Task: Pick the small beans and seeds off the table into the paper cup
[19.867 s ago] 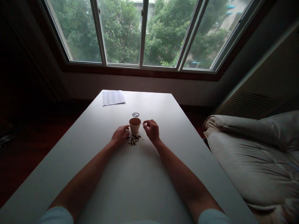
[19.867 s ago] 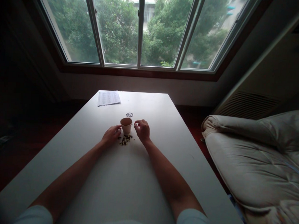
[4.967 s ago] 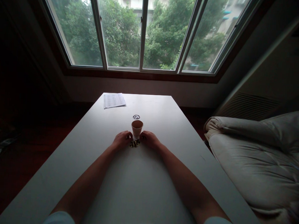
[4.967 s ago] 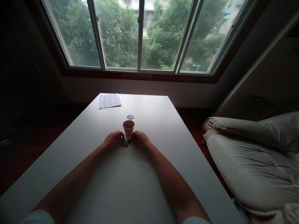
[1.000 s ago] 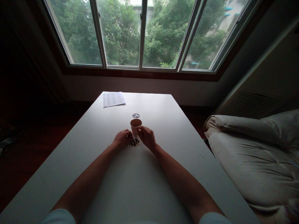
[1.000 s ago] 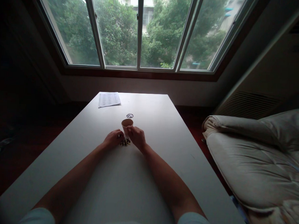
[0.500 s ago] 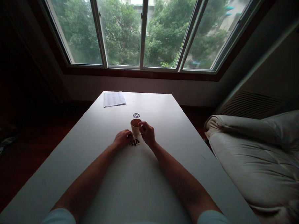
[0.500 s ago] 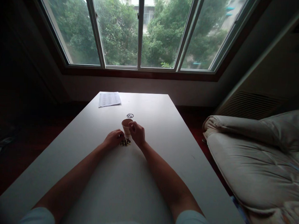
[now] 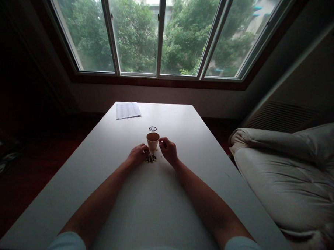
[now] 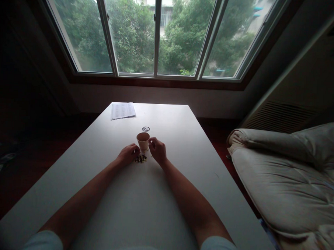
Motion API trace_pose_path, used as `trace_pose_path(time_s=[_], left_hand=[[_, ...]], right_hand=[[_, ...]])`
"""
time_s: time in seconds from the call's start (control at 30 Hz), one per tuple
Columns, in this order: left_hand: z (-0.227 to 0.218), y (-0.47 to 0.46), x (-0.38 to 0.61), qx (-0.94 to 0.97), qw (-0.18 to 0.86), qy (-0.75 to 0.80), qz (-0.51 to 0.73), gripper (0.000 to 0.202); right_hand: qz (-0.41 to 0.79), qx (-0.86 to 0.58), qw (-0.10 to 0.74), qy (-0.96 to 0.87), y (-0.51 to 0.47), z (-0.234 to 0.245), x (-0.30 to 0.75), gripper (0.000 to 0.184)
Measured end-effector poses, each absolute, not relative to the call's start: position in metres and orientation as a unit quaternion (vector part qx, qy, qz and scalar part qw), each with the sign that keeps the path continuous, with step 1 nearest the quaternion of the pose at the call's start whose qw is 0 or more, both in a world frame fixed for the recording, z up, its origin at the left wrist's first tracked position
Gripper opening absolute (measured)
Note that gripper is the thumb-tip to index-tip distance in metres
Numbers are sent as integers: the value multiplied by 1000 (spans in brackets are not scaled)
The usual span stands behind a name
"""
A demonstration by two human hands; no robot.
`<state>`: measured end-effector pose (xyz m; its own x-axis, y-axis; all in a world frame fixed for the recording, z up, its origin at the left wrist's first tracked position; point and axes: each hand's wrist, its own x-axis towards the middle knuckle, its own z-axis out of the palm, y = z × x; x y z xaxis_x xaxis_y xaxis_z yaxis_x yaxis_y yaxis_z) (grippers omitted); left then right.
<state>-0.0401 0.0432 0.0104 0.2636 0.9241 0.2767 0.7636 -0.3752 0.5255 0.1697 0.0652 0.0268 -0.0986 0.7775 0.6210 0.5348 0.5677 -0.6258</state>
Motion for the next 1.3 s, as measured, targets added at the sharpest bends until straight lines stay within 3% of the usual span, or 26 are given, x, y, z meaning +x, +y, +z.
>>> trace_pose_path(time_s=[0.47, 0.97, 1.3], left_hand=[[0, 57, -37, 725, 236, 506, 403, 18], [5, 51, -28, 701, 314, 482, 422, 25], [4, 47, -28, 712, 245, 529, 391, 20]], right_hand=[[119, -378, 406, -824, 61, 9, 165, 15], [114, -369, 401, -830, 60, 11, 166, 16], [127, -409, 464, -776, 56, 30, 163, 13]])
